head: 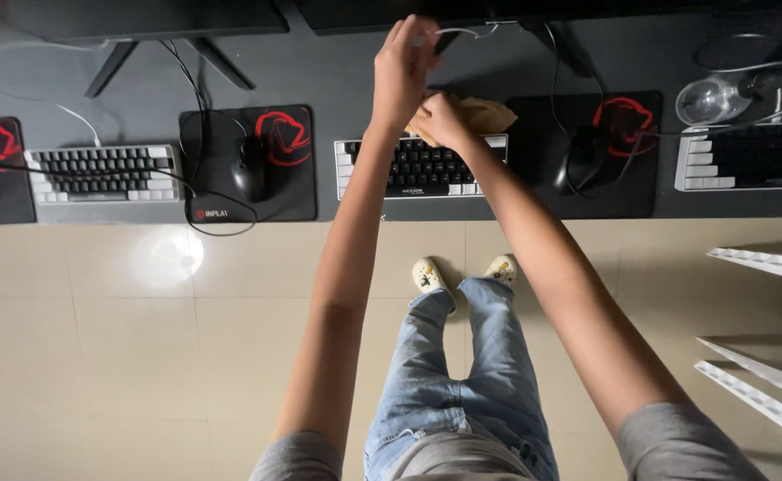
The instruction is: The person wipes a desk surface and computer peripherals using a cloth. They clean a keyboard, mouse, and mousepad, then pick up and wipe a pair of headphones before placing them back on a shelf. The person repeats this process for a second set of equipment.
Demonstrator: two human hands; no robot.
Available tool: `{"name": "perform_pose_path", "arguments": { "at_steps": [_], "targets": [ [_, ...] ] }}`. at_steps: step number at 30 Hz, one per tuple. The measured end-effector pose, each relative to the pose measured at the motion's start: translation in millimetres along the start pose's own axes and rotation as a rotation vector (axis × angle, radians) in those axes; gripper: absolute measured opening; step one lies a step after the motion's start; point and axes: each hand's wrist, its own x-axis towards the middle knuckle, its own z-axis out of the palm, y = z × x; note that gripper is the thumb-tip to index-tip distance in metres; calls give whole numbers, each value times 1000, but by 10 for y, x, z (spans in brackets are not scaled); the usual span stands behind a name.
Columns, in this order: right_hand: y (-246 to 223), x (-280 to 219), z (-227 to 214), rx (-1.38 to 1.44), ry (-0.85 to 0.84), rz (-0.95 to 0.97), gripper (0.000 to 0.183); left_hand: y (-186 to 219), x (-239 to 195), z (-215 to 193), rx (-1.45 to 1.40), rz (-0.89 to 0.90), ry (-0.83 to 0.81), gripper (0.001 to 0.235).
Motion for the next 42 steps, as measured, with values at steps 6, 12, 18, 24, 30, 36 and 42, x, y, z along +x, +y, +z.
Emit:
{"name": "perform_pose_path", "arguments": {
  "at_steps": [6,12,18,24,30,36,42],
  "targets": [
    [-416,24,-47,-434,-45,-162,26,-311,-53,-116,186,161,161,7],
    [-391,-198,-276,-136,-79,247,49,-412,-284,-333,194,29,104,10],
    [-1088,-1162,-1265,1050,119,-40,49,-378,-673,-165,155,-83,-70,8],
    [-1184,-2073,-1121,1405,322,-48,59,-4,-971,587,368,74,-177,34],
    [-936,-2624,-1072,1840,553,-61,72,-162,-982,1572,246,-25,-314,26],
    [-760,-3010,-1612,1908,495,1,71,-1227,-784,2569,372,46,-179,44],
    [-409,-3344,-2127,2011,534,-138,72,-1710,-670,2916,193,-269,-140,47]
  ]
}}
